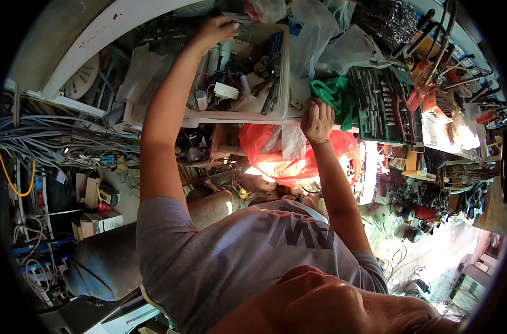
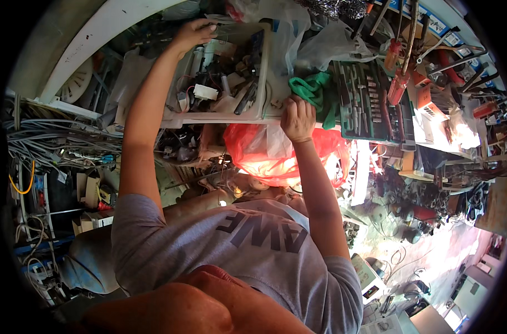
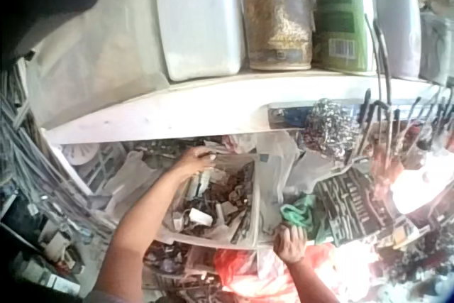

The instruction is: The person handles various electronic components and wires at a workbench, retrieving parts from plastic bags and a storage tray while using pliers to manipulate connections.

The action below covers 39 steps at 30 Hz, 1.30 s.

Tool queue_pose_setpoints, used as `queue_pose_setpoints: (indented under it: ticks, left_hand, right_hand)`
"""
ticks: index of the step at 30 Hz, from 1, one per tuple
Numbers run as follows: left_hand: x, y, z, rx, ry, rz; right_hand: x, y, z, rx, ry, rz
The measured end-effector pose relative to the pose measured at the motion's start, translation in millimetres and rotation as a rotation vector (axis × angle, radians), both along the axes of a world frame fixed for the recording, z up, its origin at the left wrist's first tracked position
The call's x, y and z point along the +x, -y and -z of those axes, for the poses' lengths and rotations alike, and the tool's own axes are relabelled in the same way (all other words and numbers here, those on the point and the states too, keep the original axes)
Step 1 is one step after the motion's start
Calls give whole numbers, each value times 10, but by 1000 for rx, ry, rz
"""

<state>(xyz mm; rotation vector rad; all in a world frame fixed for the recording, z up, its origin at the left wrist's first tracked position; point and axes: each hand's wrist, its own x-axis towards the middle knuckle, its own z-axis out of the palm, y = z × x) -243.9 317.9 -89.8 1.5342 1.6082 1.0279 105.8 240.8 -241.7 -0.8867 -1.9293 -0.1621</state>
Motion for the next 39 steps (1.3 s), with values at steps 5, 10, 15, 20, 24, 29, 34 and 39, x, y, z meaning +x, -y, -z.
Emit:
queue_pose_setpoints:
  ticks: [5,10,15,20,24,29,34,39]
  left_hand:
    - [294,483,-170,-131,229,-67]
    - [186,741,-97,-200,164,-204]
    - [547,1249,-365,-122,470,-238]
    - [1224,1888,-585,-30,496,-113]
    - [1882,2233,-422,125,445,11]
    - [2655,2498,-103,253,142,24]
    - [3060,2499,377,277,188,216]
    - [3398,2457,690,8,271,440]
  right_hand:
    - [27,17,-20,-26,-10,-17]
    - [44,41,-55,-97,-27,-79]
    - [82,168,-316,-310,-482,-218]
    - [163,767,-1004,-404,-794,-470]
    - [504,1352,-1430,-580,-639,-590]
    - [780,1452,-1209,-849,-716,-426]
    - [1178,1579,-969,-1143,-1093,-504]
    - [1361,1741,-753,-1082,-1249,-221]
